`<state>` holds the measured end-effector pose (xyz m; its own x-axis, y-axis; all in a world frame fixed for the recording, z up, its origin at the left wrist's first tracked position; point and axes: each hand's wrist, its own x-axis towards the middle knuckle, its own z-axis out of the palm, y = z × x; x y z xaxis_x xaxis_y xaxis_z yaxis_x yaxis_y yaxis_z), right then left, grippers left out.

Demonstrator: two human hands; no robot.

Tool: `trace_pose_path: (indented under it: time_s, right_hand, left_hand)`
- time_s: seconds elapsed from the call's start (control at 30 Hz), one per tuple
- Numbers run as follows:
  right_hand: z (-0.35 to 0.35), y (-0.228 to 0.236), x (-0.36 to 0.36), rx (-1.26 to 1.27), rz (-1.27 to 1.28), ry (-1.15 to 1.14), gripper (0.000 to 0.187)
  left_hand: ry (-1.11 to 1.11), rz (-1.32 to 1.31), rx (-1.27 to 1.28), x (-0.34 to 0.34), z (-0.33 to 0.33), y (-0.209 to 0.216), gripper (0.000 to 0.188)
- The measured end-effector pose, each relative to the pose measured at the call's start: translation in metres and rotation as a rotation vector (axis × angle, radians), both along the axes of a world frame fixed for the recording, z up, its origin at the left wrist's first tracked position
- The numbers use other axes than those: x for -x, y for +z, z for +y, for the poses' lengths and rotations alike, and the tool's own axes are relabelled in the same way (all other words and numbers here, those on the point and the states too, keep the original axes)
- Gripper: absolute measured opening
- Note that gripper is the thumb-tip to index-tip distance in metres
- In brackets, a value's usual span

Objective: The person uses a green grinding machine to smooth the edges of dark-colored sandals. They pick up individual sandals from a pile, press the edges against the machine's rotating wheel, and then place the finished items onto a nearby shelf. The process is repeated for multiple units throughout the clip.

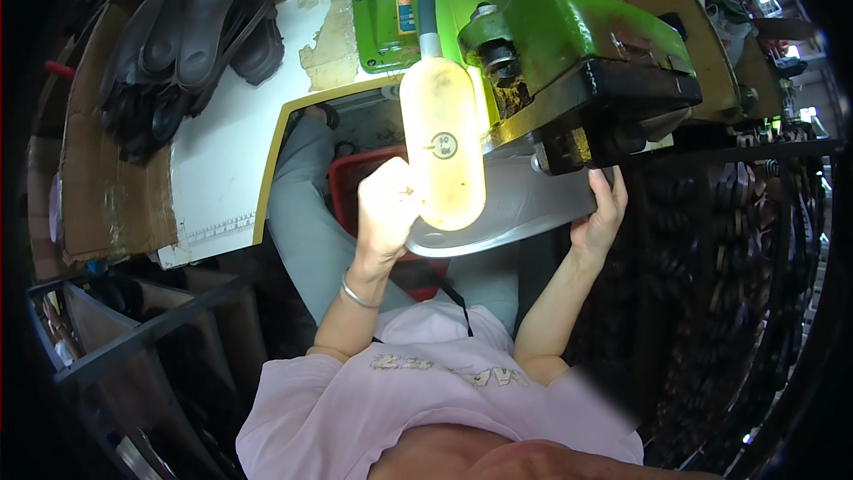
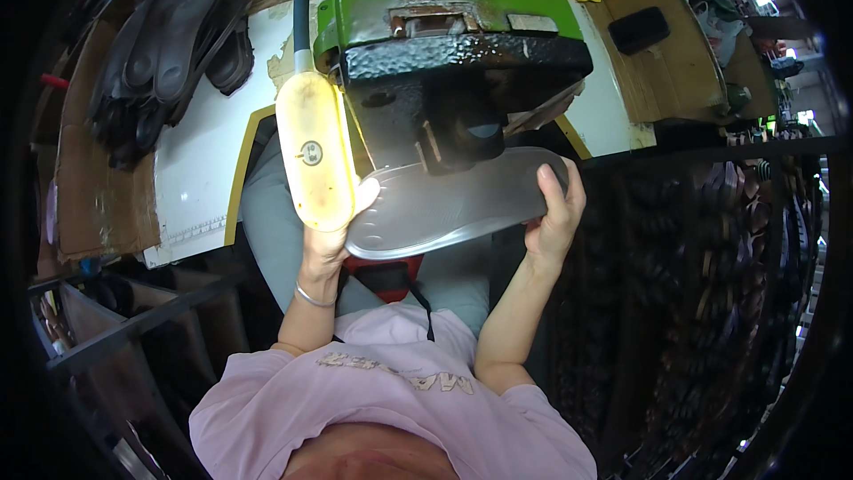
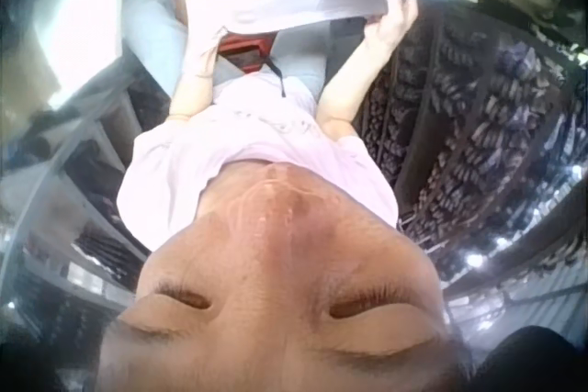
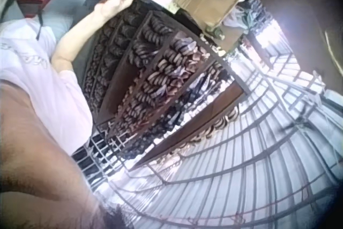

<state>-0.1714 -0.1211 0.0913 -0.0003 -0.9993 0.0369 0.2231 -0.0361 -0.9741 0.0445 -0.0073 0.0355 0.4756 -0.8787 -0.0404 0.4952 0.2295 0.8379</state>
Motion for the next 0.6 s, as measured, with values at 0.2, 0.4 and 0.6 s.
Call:
trace_pose_path:
  time_s: [0.2,0.4,0.6]
  right_hand:
    - [0.021,-0.022,-0.045,-0.014,-0.028,0.235,0.019]
    - [0.056,-0.034,-0.055,-0.036,0.216,0.455,0.027]
    - [0.038,-0.052,0.04,-0.402,0.038,0.083,0.025]
  left_hand:
    - [0.036,0.085,-0.198,-0.052,0.044,-0.001,0.02]
    - [-0.151,-0.148,-0.193,-0.125,0.087,-0.005,0.019]
    - [0.789,-0.309,-0.2,-0.228,0.002,0.008,0.056]
